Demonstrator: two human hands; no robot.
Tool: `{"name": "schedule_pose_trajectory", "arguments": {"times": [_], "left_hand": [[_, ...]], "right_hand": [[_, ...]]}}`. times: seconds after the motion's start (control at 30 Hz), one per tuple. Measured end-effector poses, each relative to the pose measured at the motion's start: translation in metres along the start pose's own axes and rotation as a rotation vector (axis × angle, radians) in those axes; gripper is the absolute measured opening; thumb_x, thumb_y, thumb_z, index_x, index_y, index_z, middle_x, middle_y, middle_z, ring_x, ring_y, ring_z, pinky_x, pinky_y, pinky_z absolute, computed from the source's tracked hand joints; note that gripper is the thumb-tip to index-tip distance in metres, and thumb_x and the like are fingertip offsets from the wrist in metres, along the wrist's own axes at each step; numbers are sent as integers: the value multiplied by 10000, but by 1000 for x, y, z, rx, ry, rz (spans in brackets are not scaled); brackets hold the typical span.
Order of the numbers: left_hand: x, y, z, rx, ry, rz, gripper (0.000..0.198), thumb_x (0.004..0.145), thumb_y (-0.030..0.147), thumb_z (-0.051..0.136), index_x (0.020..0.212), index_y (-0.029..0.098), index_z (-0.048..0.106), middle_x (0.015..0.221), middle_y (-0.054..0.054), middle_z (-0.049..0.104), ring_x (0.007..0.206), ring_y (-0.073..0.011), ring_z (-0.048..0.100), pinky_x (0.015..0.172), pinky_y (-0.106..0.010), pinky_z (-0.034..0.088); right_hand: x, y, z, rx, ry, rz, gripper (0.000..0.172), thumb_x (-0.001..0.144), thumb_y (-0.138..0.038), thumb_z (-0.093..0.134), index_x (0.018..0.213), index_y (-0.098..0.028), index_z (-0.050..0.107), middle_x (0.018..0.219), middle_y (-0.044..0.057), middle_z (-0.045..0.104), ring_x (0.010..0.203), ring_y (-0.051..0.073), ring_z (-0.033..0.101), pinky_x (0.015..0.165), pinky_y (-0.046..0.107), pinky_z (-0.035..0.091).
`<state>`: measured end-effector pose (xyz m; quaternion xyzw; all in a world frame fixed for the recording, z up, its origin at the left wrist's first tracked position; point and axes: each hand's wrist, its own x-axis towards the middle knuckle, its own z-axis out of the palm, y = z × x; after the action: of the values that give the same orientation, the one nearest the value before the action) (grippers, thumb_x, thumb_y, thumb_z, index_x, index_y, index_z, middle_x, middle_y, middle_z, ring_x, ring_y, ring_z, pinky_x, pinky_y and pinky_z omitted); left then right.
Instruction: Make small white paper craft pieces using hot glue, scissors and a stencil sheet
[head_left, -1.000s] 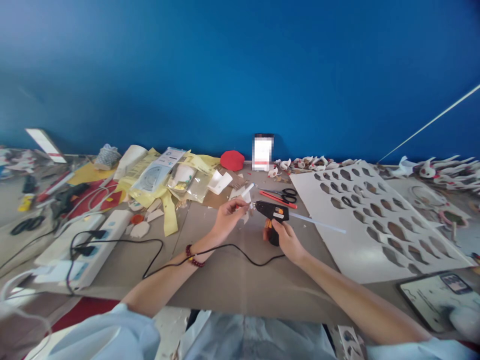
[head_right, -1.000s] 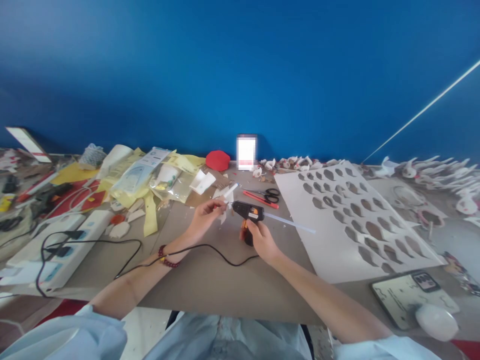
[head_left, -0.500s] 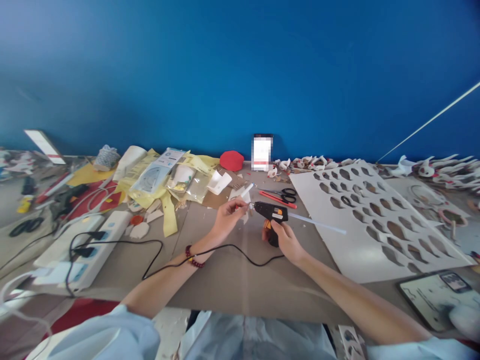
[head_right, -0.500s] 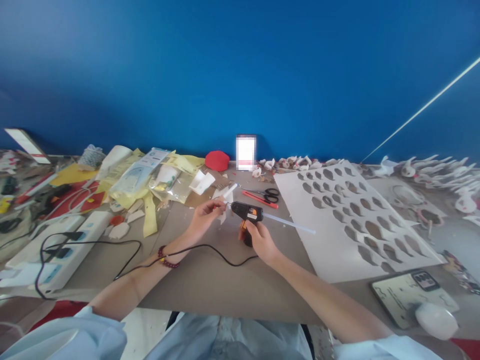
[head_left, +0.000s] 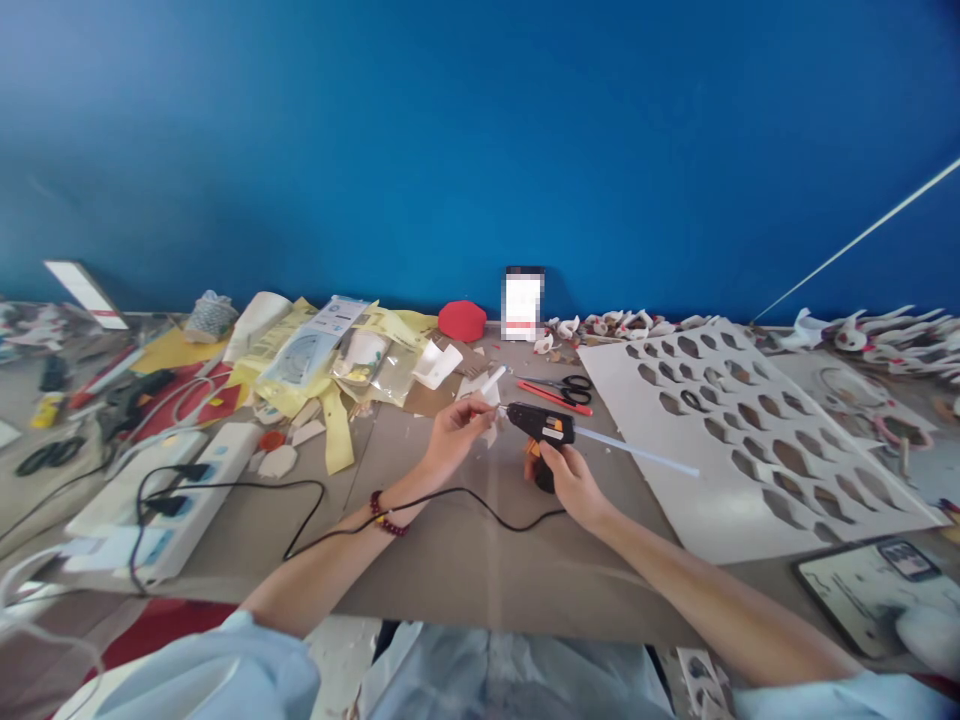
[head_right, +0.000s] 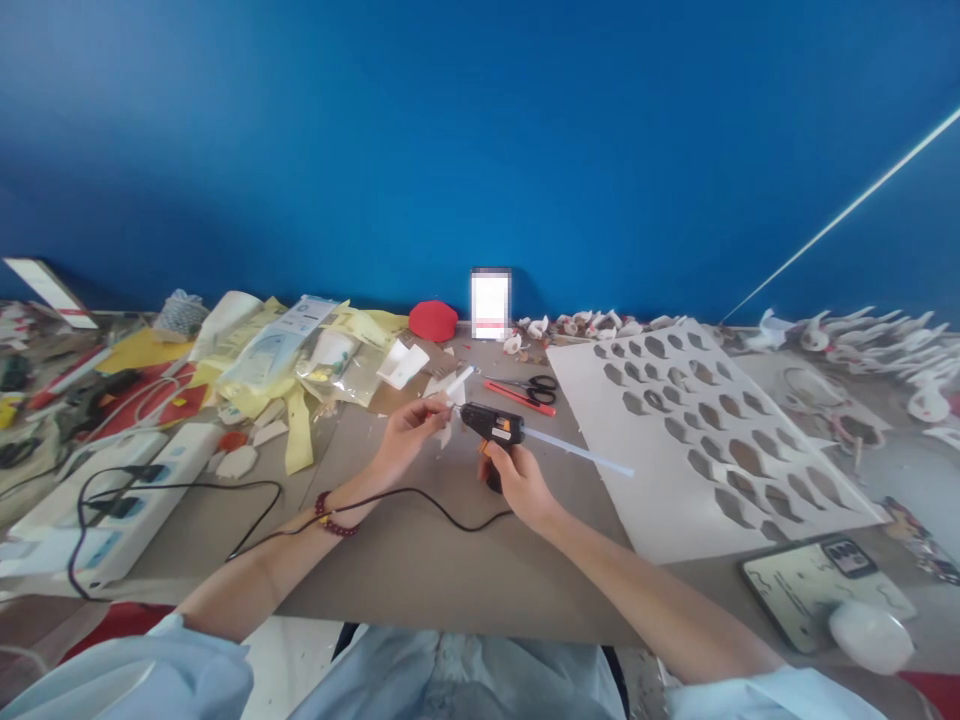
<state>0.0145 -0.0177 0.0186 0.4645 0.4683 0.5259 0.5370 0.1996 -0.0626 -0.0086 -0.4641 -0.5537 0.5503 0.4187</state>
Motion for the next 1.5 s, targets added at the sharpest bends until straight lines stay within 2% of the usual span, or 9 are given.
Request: {"name": "schedule_pose_trajectory", "arguments": {"times": [0.27,1.03,1.3,1.5], "left_hand": [[0,-2,0,6,-17,-7,251,630,366,769,712,146,681,689,-22,649,585,-91,525,542,-216,387],[1,-3,-1,29,-2,11,245,619,360,771,688,146,673,671,-16,646,602,-100,539,561,-223,397],[1,-2,-1,34,20,19,224,615,345,766,685,154,672,656,-8,636,593,-100,527,565,-223,397],[2,-4,-3,20,57,27,209,645,346,746,711,161,672,711,-15,644,660,-119,558,616,-233,411]], "right_hand": [[-3,-1,-1,-85,24,-38,446,887,-530,388,726,-161,579,639,37,605,616,146,527,626,267,403],[-3,-8,1,-134,66,-31,418,877,-522,394,802,-158,584,600,21,593,582,147,514,599,266,392],[0,-6,-1,-79,129,0,431,864,-550,399,825,-163,585,611,14,562,600,151,494,603,274,382],[4,-19,-7,36,179,32,410,863,-561,388,833,-180,539,607,-3,532,577,143,478,544,264,389]]}}
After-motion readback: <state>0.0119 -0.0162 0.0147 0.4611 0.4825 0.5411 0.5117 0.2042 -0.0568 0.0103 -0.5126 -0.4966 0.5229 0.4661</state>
